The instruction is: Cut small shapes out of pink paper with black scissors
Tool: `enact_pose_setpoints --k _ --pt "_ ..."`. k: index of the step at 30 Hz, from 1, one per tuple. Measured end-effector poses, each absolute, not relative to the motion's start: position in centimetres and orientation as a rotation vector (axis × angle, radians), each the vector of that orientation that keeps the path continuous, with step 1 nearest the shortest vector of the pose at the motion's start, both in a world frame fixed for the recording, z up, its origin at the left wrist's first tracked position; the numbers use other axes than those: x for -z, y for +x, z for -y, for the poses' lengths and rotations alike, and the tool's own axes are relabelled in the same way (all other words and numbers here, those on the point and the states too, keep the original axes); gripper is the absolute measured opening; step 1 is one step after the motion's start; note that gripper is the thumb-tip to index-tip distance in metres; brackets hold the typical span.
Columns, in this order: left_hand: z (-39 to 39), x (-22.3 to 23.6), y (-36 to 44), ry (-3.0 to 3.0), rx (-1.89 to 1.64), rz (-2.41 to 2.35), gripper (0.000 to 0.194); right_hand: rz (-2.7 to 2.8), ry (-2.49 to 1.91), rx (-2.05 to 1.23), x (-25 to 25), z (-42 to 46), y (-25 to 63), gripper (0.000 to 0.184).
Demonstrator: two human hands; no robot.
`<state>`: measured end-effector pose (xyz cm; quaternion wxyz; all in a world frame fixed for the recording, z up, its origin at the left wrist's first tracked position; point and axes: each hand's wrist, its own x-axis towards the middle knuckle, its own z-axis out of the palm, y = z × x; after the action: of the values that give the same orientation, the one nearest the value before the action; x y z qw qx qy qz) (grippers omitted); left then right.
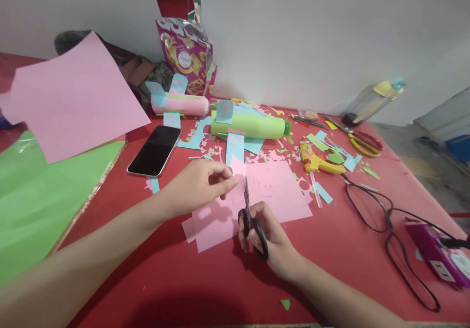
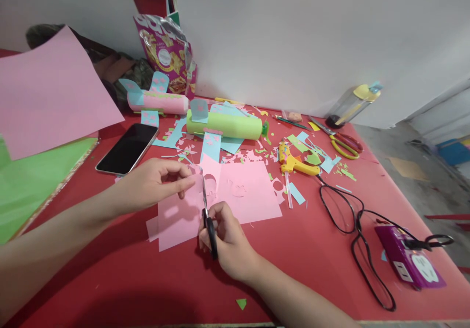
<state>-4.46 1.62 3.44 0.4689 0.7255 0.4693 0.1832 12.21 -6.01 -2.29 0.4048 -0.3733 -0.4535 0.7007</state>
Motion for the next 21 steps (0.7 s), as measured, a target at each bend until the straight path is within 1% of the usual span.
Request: enact_pose_setpoints --k 3,7,12,21 --pt "-1.7 -3.3 -4.5 1.776 -0.488 -1.18 0.024 1.148 -0.939 -1.774 2.4 6.1 12.2 0.038" --pt "-1.7 -2.9 -4.4 1.745 -0.536 -1.189 0.026 1.142 -0.952 -1.762 2.4 6.1 12.1 0.038" --pt "-1.5 -2.6 -4.1 1.776 -0.424 -1.109 0.029 1.13 -0.946 -1.747 2.4 6.1 12.1 0.035" --pt "-1.4 -2.3 -3.8 1.851 -0.369 -1.097 0.028 1.138 -0.87 -1.763 2.5 6.1 12.2 0.032"
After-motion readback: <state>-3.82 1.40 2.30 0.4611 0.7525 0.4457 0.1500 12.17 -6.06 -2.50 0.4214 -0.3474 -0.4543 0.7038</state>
